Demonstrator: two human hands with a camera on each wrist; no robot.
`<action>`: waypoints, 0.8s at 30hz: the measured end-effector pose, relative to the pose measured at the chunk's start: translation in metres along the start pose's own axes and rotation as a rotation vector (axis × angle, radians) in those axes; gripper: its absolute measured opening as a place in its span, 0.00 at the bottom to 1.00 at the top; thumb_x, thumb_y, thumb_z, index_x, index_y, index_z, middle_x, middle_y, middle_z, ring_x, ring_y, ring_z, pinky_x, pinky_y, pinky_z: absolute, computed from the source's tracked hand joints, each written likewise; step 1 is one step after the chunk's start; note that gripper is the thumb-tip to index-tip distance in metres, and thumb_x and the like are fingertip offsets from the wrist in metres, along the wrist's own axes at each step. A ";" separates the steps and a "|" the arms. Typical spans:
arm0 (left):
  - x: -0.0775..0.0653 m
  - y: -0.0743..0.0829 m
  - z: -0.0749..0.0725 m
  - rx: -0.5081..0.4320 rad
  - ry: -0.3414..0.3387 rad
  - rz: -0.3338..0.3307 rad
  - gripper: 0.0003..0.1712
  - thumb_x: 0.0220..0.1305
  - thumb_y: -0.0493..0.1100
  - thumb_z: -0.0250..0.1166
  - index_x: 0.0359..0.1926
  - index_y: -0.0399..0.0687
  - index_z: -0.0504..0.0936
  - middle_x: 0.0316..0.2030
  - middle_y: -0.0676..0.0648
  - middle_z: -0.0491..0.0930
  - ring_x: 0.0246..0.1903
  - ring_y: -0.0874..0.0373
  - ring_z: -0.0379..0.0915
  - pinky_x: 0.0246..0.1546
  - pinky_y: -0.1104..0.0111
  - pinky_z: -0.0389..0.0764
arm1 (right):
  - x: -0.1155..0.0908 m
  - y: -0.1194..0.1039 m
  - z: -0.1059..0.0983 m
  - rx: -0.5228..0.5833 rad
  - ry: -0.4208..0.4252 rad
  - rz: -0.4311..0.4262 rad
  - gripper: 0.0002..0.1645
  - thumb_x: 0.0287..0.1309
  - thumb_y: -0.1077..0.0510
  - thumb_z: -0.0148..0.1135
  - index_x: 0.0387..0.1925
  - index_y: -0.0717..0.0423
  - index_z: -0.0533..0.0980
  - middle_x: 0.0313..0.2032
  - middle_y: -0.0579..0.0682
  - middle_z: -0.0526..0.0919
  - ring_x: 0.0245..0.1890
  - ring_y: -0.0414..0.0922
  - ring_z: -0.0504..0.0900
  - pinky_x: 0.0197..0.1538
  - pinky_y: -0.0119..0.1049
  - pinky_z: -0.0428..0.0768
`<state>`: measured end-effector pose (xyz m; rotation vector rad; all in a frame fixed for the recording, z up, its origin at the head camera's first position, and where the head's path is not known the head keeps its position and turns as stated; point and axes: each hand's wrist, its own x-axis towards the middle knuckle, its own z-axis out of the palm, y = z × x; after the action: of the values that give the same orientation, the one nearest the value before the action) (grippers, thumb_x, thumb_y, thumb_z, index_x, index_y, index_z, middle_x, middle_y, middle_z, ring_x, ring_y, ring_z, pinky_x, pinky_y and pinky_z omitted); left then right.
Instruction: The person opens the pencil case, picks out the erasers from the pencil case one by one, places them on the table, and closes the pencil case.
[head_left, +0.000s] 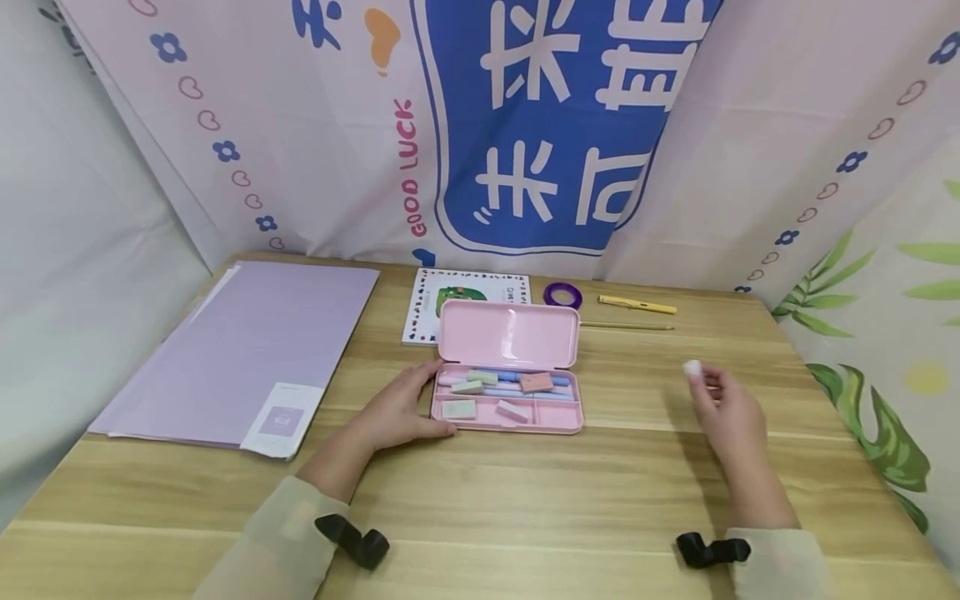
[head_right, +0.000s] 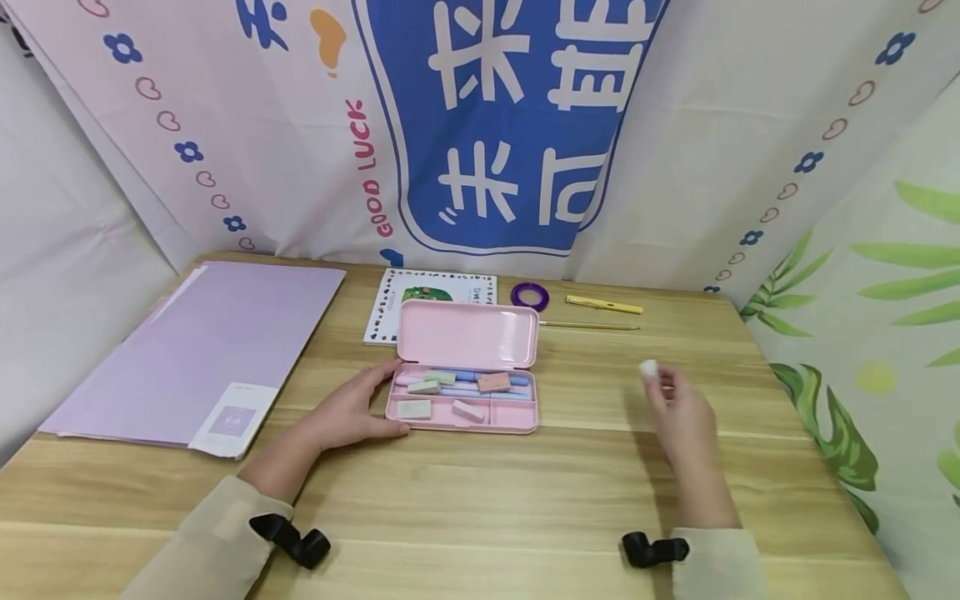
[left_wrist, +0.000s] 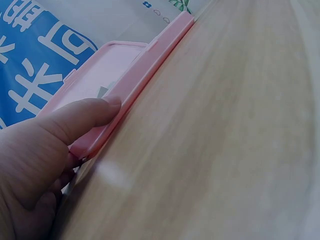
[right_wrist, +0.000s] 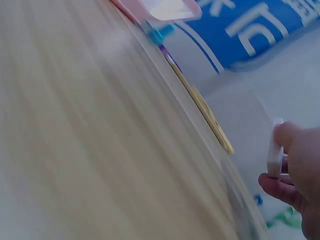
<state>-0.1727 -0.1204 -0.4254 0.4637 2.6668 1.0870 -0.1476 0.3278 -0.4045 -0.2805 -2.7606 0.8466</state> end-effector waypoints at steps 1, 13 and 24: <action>0.000 0.000 0.000 -0.002 0.000 -0.004 0.61 0.46 0.60 0.77 0.75 0.48 0.56 0.74 0.39 0.57 0.74 0.35 0.45 0.74 0.43 0.50 | 0.001 0.008 -0.004 -0.010 0.006 0.035 0.30 0.73 0.45 0.46 0.62 0.64 0.70 0.53 0.67 0.79 0.52 0.62 0.79 0.51 0.54 0.77; 0.000 0.000 0.000 0.003 -0.002 0.001 0.61 0.45 0.61 0.77 0.75 0.47 0.56 0.74 0.39 0.58 0.74 0.36 0.47 0.75 0.44 0.50 | 0.007 0.065 -0.027 -0.126 -0.037 0.090 0.28 0.68 0.53 0.54 0.58 0.73 0.71 0.50 0.73 0.73 0.48 0.65 0.73 0.48 0.57 0.73; 0.001 -0.001 0.000 0.010 0.003 0.003 0.61 0.45 0.61 0.77 0.75 0.47 0.56 0.74 0.39 0.58 0.74 0.36 0.47 0.74 0.43 0.50 | 0.008 0.069 -0.030 -0.103 -0.102 0.105 0.38 0.70 0.42 0.49 0.65 0.71 0.66 0.58 0.75 0.69 0.57 0.71 0.69 0.57 0.65 0.69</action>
<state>-0.1740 -0.1204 -0.4260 0.4680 2.6754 1.0768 -0.1389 0.4017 -0.4188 -0.4152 -2.9120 0.7648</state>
